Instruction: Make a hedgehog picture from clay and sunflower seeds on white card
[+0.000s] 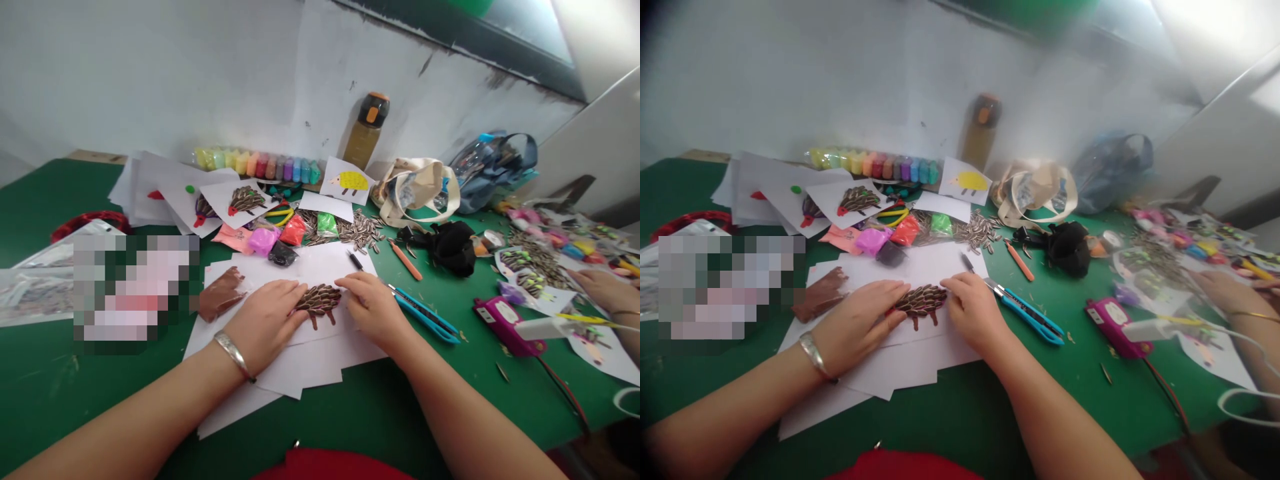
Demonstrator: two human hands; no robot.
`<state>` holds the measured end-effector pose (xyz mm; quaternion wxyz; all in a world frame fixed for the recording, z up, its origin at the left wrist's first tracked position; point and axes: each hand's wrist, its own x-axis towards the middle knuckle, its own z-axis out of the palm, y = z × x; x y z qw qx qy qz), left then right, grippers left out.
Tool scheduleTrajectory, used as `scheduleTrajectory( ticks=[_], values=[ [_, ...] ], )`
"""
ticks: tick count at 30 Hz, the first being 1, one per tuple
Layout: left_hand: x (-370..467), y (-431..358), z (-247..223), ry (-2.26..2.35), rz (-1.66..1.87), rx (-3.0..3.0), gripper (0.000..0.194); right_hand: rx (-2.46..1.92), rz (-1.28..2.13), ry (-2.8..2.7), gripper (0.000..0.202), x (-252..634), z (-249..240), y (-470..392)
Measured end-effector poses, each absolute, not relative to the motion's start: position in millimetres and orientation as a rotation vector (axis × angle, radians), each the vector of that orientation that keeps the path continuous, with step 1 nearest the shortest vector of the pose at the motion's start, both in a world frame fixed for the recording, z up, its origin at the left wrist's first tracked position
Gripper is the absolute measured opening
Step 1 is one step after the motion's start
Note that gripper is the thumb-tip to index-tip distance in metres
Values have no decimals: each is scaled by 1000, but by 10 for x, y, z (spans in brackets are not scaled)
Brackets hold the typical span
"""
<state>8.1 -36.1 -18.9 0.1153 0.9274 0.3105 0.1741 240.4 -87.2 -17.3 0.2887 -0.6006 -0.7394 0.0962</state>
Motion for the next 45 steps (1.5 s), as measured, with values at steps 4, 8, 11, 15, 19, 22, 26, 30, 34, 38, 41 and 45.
scheduleTrajectory(
  ticks=[4, 8, 11, 15, 19, 22, 26, 30, 34, 38, 41, 45],
  values=[
    [12, -315, -163, 934, 627, 2705, 39, -1475, 171, -2077, 42, 2293, -64, -969],
    [-14, -307, -136, 928, 715, 2719, 36, -1411, 155, -2217, 45, 2148, -13, -1040],
    [-8, -314, -105, 929, 793, 2725, 33, -1443, 160, -2285, 43, 2081, -36, -1039],
    [-23, -296, -63, 955, 904, 2730, 30, -1412, 194, -2278, 40, 2083, -62, -1011],
    [-71, -252, -37, 997, 935, 2733, 29, -1389, 179, -2162, 44, 2135, -47, -1005],
    [-93, -240, -23, 1017, 899, 2734, 29, -1380, 169, -2124, 41, 2155, -42, -1011],
    [-78, -273, 19, 942, 733, 2770, 28, -1339, 178, -2107, 33, 2150, -56, -1007],
    [-57, -294, 66, 852, 581, 2806, 29, -1338, 156, -2088, 27, 2105, -41, -990],
    [-96, -238, 69, 910, 683, 2795, 28, -1315, 126, -2166, 24, 1966, -7, -968],
    [-136, -185, 50, 1008, 687, 2732, 26, -1277, 2, -2314, 22, 1811, -46, -939],
    [-132, -180, 39, 1053, 560, 2709, 25, -1289, -141, -2445, 17, 1739, -99, -923],
    [-107, -191, 36, 1081, 469, 2686, 26, -1309, -254, -2542, 14, 1698, -138, -927]
  ],
)
